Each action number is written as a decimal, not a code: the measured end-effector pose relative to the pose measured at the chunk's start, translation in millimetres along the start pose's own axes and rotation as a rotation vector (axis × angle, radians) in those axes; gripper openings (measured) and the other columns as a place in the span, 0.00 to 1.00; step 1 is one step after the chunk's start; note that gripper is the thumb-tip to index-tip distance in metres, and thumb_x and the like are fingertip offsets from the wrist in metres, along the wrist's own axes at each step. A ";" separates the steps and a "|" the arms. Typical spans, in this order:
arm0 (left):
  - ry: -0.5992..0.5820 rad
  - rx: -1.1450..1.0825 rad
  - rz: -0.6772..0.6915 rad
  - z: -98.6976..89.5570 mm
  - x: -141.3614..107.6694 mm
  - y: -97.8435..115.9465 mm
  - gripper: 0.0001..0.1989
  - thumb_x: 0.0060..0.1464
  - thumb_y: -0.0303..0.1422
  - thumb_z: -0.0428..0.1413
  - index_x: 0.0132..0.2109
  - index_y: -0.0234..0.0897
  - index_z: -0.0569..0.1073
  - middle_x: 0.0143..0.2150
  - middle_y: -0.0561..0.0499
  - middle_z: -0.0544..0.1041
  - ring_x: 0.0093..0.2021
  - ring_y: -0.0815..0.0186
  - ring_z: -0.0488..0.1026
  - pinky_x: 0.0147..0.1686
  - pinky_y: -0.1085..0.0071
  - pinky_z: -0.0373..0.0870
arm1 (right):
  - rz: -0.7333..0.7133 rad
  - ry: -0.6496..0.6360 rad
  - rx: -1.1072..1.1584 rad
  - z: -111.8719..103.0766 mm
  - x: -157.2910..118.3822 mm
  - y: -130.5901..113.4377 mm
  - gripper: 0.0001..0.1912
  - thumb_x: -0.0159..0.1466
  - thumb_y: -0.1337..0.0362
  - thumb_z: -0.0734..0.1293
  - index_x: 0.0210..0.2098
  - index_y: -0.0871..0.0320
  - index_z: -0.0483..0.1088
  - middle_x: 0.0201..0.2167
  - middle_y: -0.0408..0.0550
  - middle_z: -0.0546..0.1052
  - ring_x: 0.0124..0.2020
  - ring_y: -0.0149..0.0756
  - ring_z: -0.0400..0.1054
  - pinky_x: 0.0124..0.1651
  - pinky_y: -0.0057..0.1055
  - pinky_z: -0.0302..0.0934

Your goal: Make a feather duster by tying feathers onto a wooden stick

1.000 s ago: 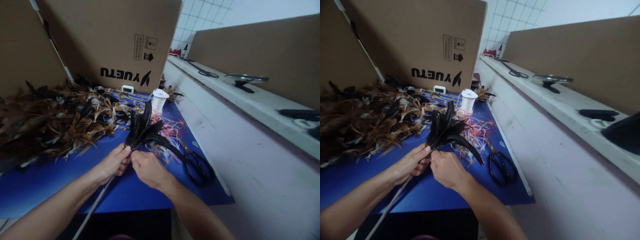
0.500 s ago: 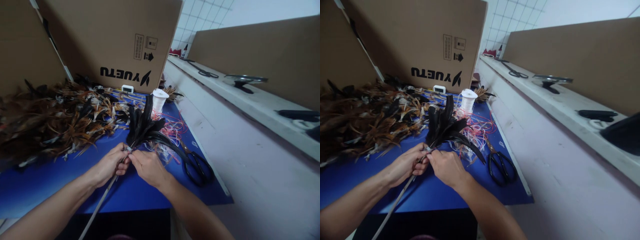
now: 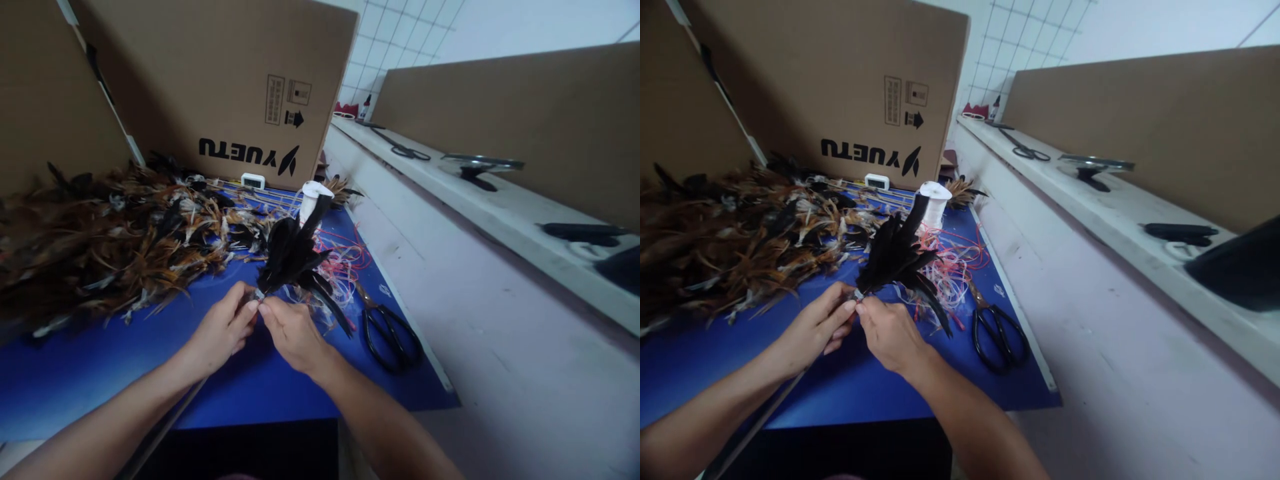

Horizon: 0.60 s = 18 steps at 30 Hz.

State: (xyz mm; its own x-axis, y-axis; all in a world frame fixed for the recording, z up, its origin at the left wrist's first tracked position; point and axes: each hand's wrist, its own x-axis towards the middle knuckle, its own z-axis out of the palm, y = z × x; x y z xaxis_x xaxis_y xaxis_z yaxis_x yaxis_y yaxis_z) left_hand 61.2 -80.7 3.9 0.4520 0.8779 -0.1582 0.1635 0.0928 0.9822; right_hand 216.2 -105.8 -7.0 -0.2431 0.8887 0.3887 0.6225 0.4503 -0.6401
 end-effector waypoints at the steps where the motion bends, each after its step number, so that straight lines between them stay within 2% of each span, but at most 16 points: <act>1: 0.039 0.095 0.033 0.6 -0.2 -0.1 0.12 0.58 0.44 0.47 0.42 0.40 0.62 0.24 0.58 0.59 0.19 0.73 0.56 0.17 0.79 0.53 | 0.009 0.005 0.040 -0.7 0.5 0.0 0.14 0.68 0.63 0.53 0.28 0.58 0.63 0.20 0.41 0.65 0.21 0.27 0.58 0.28 0.25 0.51; 5: 0.172 0.425 0.221 4.7 -0.4 2.1 0.08 0.59 0.37 0.48 0.43 0.40 0.64 0.26 0.54 0.68 0.25 0.66 0.66 0.26 0.72 0.61 | 0.078 0.062 0.212 2.2 3.7 3.0 0.17 0.68 0.60 0.55 0.24 0.58 0.60 0.19 0.38 0.58 0.22 0.26 0.53 0.28 0.25 0.49; 10: 0.266 0.606 0.291 12.1 0.8 2.3 0.08 0.57 0.31 0.47 0.43 0.39 0.66 0.34 0.46 0.74 0.35 0.56 0.72 0.34 0.66 0.63 | 0.246 0.166 0.499 15.0 8.6 9.6 0.19 0.64 0.56 0.60 0.20 0.59 0.61 0.18 0.39 0.59 0.22 0.26 0.52 0.26 0.26 0.50; 15: 0.244 0.575 0.313 12.0 -3.4 4.0 0.09 0.58 0.33 0.47 0.45 0.39 0.67 0.36 0.46 0.74 0.36 0.57 0.72 0.36 0.66 0.63 | 0.369 0.157 0.662 20.4 10.9 12.4 0.20 0.62 0.53 0.62 0.19 0.58 0.61 0.14 0.37 0.57 0.18 0.26 0.52 0.22 0.25 0.48; 18: 0.227 0.492 0.286 9.0 -5.3 5.4 0.10 0.59 0.36 0.47 0.45 0.40 0.68 0.29 0.51 0.73 0.29 0.62 0.71 0.32 0.69 0.62 | 0.384 0.151 0.697 19.7 11.4 13.1 0.20 0.62 0.52 0.62 0.19 0.58 0.63 0.12 0.37 0.57 0.17 0.26 0.51 0.20 0.25 0.47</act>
State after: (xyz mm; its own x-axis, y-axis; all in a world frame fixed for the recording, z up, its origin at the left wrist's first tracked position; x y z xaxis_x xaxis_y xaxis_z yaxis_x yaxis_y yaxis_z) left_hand 67.5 -89.1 9.1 0.3484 0.9192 0.1833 0.4734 -0.3413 0.8120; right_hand 207.0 -88.1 -24.0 0.0272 0.9935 0.1110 0.0236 0.1103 -0.9936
